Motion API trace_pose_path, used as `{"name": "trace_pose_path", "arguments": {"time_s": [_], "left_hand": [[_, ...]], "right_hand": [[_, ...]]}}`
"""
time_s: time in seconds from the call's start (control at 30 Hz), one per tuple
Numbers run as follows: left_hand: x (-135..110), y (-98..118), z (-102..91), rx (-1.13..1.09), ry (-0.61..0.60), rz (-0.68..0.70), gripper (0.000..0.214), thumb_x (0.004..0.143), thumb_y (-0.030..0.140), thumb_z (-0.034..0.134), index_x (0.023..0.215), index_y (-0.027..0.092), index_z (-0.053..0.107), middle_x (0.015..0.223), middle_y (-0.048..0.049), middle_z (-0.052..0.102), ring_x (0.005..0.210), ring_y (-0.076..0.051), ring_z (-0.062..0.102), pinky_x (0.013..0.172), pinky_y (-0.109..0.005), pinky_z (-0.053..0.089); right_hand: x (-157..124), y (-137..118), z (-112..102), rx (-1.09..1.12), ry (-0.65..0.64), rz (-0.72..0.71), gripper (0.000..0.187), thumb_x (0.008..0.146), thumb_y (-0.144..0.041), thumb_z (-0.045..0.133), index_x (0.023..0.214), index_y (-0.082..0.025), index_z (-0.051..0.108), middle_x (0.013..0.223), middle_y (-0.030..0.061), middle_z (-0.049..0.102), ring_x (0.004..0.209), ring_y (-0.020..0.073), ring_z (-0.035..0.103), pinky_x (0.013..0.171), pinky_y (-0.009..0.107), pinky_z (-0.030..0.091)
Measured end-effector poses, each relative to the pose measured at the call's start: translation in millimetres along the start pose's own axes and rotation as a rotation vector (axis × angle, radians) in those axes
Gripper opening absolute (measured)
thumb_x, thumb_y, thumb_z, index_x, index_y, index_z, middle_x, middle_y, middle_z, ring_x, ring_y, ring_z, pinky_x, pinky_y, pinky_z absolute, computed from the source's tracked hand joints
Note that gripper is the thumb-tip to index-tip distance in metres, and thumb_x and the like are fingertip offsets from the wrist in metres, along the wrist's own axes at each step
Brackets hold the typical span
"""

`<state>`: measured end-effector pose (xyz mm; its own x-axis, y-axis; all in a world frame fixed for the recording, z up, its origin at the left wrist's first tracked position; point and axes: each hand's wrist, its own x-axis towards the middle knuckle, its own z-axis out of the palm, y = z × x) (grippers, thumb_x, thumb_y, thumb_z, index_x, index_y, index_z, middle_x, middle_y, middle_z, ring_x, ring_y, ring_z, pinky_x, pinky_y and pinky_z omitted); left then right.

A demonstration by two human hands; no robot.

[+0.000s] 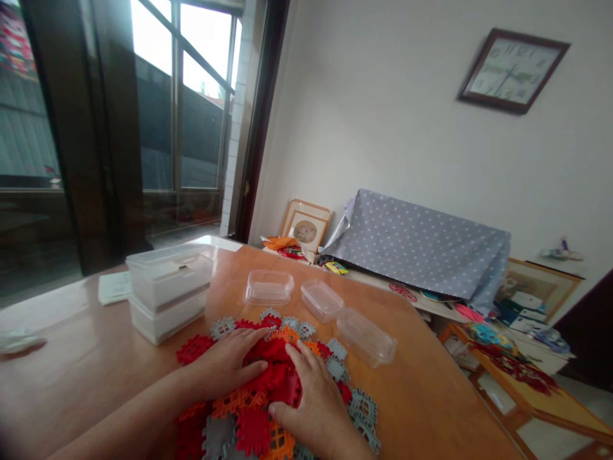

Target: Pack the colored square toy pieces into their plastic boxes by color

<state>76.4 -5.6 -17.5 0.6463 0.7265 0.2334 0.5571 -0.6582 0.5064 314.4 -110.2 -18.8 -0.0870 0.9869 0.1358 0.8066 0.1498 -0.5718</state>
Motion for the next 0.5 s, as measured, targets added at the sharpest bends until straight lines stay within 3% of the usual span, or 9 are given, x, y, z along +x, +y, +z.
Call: {"name": "trace_pose_path", "arguments": {"time_s": [0.1,0.2,0.3,0.4,0.5], "left_hand": [[3.9,1.4,0.0,0.003,0.028,-0.005,0.054,0.086,0.04,0.064,0.138,0.025,0.059,0.133,-0.0117,0.066,0.123,-0.033,0.059,0.106,-0.044,0.044],[6.8,4.9,-2.5,-0.002,0.029,-0.024,0.028,0.085,0.036,0.063,0.109,0.023,0.07,0.111,-0.0095,0.071,0.104,-0.029,0.064,0.093,-0.038,0.048],[7.5,9.3,-5.5,-0.05,0.01,-0.012,0.014,0.085,0.033,0.061,0.091,0.022,0.068,0.098,-0.007,0.07,0.092,-0.025,0.065,0.083,-0.034,0.049],[6.7,11.1,-5.1,-0.151,0.009,0.0,0.021,0.087,0.035,0.062,0.101,0.022,0.07,0.103,-0.0064,0.071,0.095,-0.024,0.065,0.085,-0.034,0.05],[5.4,9.7,-0.5,-0.279,0.033,-0.019,0.041,0.088,0.044,0.064,0.124,0.023,0.066,0.121,-0.0084,0.069,0.107,-0.025,0.065,0.095,-0.036,0.05]], "right_hand": [[4.6,8.0,-1.5,0.034,0.124,0.012,0.091,0.069,-0.022,0.072,0.154,-0.03,0.042,0.16,0.0054,0.042,0.149,0.0274,0.035,0.124,0.046,0.027],[6.7,18.4,-6.7,0.118,0.199,0.049,0.08,0.073,-0.023,0.067,0.15,-0.027,0.046,0.154,0.0069,0.049,0.144,0.0268,0.043,0.123,0.046,0.03],[7.3,29.0,-13.2,0.242,0.252,0.119,0.071,0.077,-0.028,0.067,0.146,-0.026,0.048,0.149,0.0083,0.054,0.136,0.0275,0.052,0.118,0.046,0.037],[7.5,33.1,-16.1,0.397,0.28,0.174,0.074,0.08,-0.039,0.07,0.147,-0.023,0.045,0.147,0.0112,0.057,0.129,0.0292,0.059,0.113,0.046,0.044],[6.4,25.9,-13.8,0.526,0.29,0.195,0.084,0.083,-0.051,0.071,0.154,-0.024,0.035,0.151,0.0131,0.052,0.135,0.0296,0.055,0.113,0.045,0.044]]}}
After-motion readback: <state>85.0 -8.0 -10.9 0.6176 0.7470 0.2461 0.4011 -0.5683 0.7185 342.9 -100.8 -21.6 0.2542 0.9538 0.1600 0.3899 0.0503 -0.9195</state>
